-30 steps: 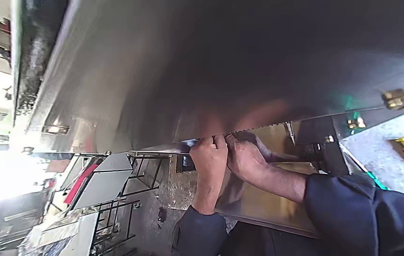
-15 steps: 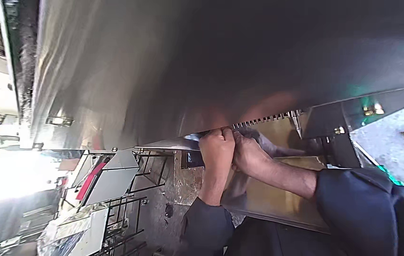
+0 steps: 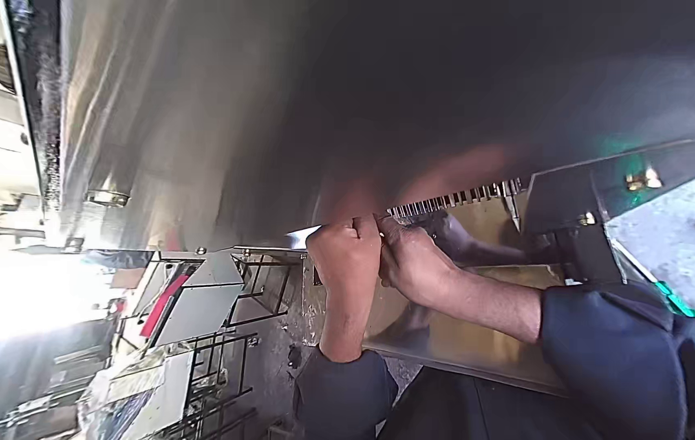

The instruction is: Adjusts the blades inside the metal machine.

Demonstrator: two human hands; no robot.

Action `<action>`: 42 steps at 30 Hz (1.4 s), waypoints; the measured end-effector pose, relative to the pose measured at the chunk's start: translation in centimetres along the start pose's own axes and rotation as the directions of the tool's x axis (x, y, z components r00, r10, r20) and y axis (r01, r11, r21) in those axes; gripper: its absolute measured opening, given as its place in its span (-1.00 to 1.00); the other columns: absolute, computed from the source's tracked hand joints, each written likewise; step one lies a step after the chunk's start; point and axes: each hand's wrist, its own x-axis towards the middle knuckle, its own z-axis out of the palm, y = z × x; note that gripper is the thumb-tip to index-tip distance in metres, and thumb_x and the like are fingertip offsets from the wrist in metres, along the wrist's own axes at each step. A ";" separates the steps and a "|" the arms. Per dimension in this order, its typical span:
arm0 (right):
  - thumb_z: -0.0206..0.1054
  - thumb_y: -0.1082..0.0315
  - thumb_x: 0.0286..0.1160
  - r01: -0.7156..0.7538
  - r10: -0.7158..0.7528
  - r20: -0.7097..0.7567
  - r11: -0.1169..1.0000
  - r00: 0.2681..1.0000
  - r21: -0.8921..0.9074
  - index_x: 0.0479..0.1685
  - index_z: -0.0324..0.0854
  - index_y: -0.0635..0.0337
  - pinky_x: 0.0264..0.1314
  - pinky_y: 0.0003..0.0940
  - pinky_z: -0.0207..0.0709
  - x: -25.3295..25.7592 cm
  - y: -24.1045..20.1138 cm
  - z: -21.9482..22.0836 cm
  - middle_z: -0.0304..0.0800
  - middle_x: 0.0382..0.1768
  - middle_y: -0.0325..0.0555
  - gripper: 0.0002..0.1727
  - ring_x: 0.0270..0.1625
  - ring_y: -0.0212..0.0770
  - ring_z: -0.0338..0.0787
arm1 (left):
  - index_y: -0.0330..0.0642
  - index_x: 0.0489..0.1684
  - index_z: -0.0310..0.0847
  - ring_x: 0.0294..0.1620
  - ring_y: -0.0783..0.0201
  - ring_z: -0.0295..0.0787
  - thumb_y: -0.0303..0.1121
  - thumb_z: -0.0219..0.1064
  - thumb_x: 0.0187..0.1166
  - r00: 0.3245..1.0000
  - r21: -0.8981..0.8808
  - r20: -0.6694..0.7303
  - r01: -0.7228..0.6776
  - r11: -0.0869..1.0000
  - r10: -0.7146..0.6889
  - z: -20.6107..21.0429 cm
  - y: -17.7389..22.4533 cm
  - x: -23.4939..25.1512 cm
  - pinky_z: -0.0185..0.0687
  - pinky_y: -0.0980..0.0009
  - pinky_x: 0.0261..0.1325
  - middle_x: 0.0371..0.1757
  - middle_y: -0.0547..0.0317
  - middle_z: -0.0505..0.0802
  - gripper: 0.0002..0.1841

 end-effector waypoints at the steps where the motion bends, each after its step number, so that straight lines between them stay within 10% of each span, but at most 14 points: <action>1: -0.04 0.21 0.88 -0.033 0.033 0.009 0.999 0.999 0.023 0.69 0.31 0.08 0.02 -0.18 0.76 0.0 0.3 0.1 0.81 -0.25 -0.05 -0.53 -0.24 -0.18 0.88 | -0.12 -0.86 0.39 -0.67 0.22 0.53 -0.21 0.27 0.63 0.999 0.021 0.042 -0.003 1.000 0.002 0.1 0.2 0.1 0.39 0.18 -0.52 -0.77 0.19 0.53 -0.50; 6: 0.00 0.23 0.86 -0.192 0.191 0.024 0.977 0.981 0.096 0.34 0.47 0.15 -0.21 -0.32 0.80 0.7 2.0 -0.3 0.79 -0.38 -0.14 -0.69 -0.43 -0.31 0.86 | -0.18 -0.80 0.50 -0.46 0.00 0.72 -0.18 0.22 0.68 0.959 0.063 0.275 0.050 0.997 -0.066 2.8 1.1 0.1 0.53 -0.05 -0.35 -0.65 0.03 0.67 -0.51; 11: -0.05 0.20 0.89 0.115 -0.111 0.071 0.992 0.991 -0.049 0.81 0.21 0.05 0.12 -0.03 0.70 -0.7 -0.6 -0.4 0.83 -0.15 0.06 -0.45 -0.10 -0.03 0.88 | -0.19 -0.78 0.56 -0.59 0.22 0.64 -0.21 0.27 0.61 0.999 0.009 -0.005 0.051 0.999 -0.051 -1.9 -0.1 -0.3 0.50 0.12 -0.41 -0.71 0.15 0.64 -0.56; 14: -0.16 -0.01 0.92 0.222 -0.202 0.111 0.948 0.973 -0.227 0.90 0.12 -0.08 0.00 0.19 0.65 -2.1 0.0 0.8 0.85 -0.22 0.10 -0.38 -0.11 0.19 0.87 | -0.20 -0.77 0.48 -0.61 0.31 0.52 -0.24 0.16 0.69 0.998 0.063 0.029 0.061 0.996 -0.063 -3.7 -1.7 -1.7 0.40 0.23 -0.41 -0.71 0.22 0.54 -0.54; 17: -0.07 0.02 0.87 0.141 -0.063 0.237 0.934 0.969 -0.328 0.89 0.07 0.01 0.09 0.25 0.64 -3.3 0.9 1.9 0.84 -0.08 0.17 -0.34 0.03 0.26 0.86 | -0.32 -0.58 0.69 -0.51 0.09 0.71 -0.21 0.15 0.74 0.983 0.110 0.170 0.047 0.993 -0.065 -2.3 -3.2 -4.5 0.56 0.01 -0.33 -0.63 0.01 0.71 -0.54; 22: 0.11 0.09 0.74 0.022 0.052 0.185 0.925 0.981 -0.378 0.92 -0.02 0.03 0.21 0.23 0.62 -2.2 1.1 0.2 0.82 0.05 0.19 -0.23 0.17 0.24 0.82 | -0.15 -0.68 0.61 -0.57 0.38 0.57 -0.22 0.18 0.68 0.960 -0.007 0.257 0.115 0.993 -0.110 0.3 -2.7 -4.7 0.46 0.28 -0.39 -0.68 0.28 0.61 -0.59; 30: 0.18 0.21 0.71 -0.069 0.119 0.183 0.964 0.976 -0.257 0.94 -0.15 -0.01 0.27 0.18 0.63 0.6 2.2 -0.4 0.78 0.14 0.18 -0.17 0.22 0.19 0.80 | -0.13 -0.75 0.49 -0.55 0.26 0.58 -0.20 0.19 0.73 0.944 0.030 0.293 0.153 0.988 -0.155 2.7 -1.5 -2.6 0.47 0.16 -0.35 -0.69 0.23 0.57 -0.53; 42: 0.16 0.29 0.75 -0.238 0.196 0.265 0.962 0.944 0.137 0.82 0.03 0.00 -0.28 -0.34 0.79 1.4 1.8 0.9 0.83 -0.20 -0.03 -0.33 -0.45 -0.29 0.87 | -0.27 -0.70 0.58 -0.45 -0.01 0.75 -0.23 0.21 0.71 0.968 0.182 0.226 0.070 0.981 -0.111 2.6 -1.2 -1.6 0.57 -0.04 -0.31 -0.62 -0.03 0.71 -0.54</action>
